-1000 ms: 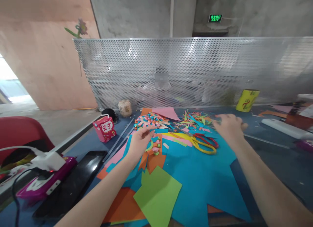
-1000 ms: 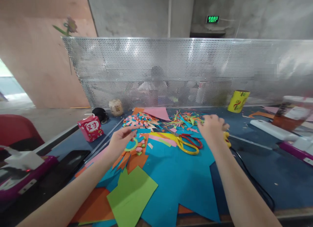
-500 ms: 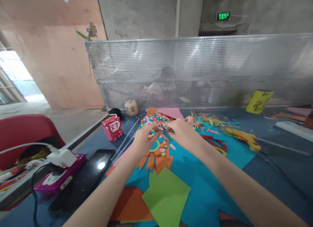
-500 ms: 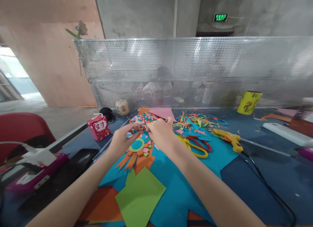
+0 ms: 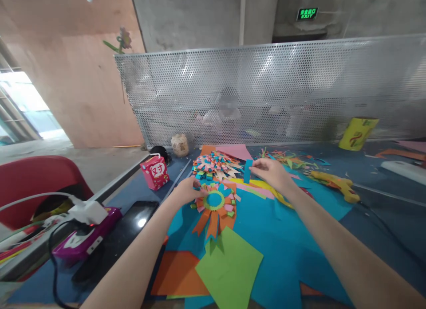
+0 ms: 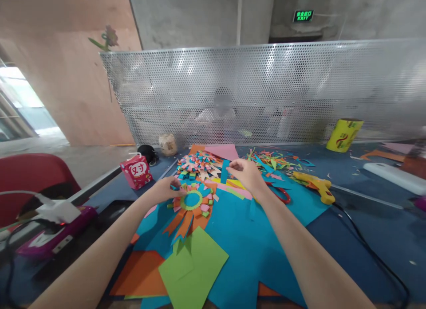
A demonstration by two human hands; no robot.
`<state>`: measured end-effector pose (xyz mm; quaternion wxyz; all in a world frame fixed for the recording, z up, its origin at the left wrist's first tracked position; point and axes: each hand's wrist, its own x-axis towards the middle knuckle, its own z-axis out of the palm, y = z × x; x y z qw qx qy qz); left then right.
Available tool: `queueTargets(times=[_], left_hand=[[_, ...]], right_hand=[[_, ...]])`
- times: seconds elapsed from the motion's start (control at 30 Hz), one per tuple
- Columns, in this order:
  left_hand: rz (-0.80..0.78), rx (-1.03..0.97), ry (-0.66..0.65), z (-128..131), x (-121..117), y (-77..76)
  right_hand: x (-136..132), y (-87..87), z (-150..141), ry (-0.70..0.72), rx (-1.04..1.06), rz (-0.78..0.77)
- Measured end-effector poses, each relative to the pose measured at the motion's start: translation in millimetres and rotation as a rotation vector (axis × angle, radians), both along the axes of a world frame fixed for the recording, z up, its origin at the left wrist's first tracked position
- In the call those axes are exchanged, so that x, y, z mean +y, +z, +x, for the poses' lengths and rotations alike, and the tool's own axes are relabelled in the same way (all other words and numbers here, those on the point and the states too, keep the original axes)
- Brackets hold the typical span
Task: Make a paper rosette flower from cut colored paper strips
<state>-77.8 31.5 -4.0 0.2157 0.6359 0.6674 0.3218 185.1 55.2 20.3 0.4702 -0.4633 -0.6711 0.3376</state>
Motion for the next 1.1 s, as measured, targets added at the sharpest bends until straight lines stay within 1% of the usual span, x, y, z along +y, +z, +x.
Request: queueTargets(times=[0.2, 0.4, 0.5, 0.6, 0.7, 0.8, 0.9, 0.97, 1.1], left_hand=[[-0.057, -0.225, -0.057, 3.6, 0.3, -0.7], [0.028, -0.437, -0.068, 6.7, -2.3, 11.9], [0.100, -0.495, -0.052, 7.1, -3.5, 18.1], [0.213, -0.578, -0.072, 7.5, -4.7, 23.8], [0.319, -0.748, -0.106, 9.6, -6.7, 30.2], [0.359, -0.900, -0.120, 13.2, -9.1, 35.2], [0.358, -0.981, -0.118, 17.2, -11.2, 36.9], [0.329, -1.018, -0.097, 19.8, -12.2, 36.8], [0.181, -1.090, 0.040, 23.4, -13.2, 36.8]], right_hand=[[3.2, -4.0, -1.0, 0.036, 0.118, -0.078], [5.6, -6.9, 0.0, 0.077, 0.356, -0.195], [2.5, -7.2, -2.9, 0.171, 0.488, -0.290], [-2.5, -9.5, -9.0, 0.287, 0.561, -0.393], [-6.2, -13.6, -16.0, 0.375, 0.589, -0.473], [-7.7, -17.9, -21.7, 0.484, 0.655, -0.516], [-8.8, -21.9, -26.5, 0.556, 0.725, -0.537], [-9.8, -23.9, -29.3, 0.587, 0.737, -0.552], [-11.7, -23.6, -31.4, 0.622, 0.761, -0.545]])
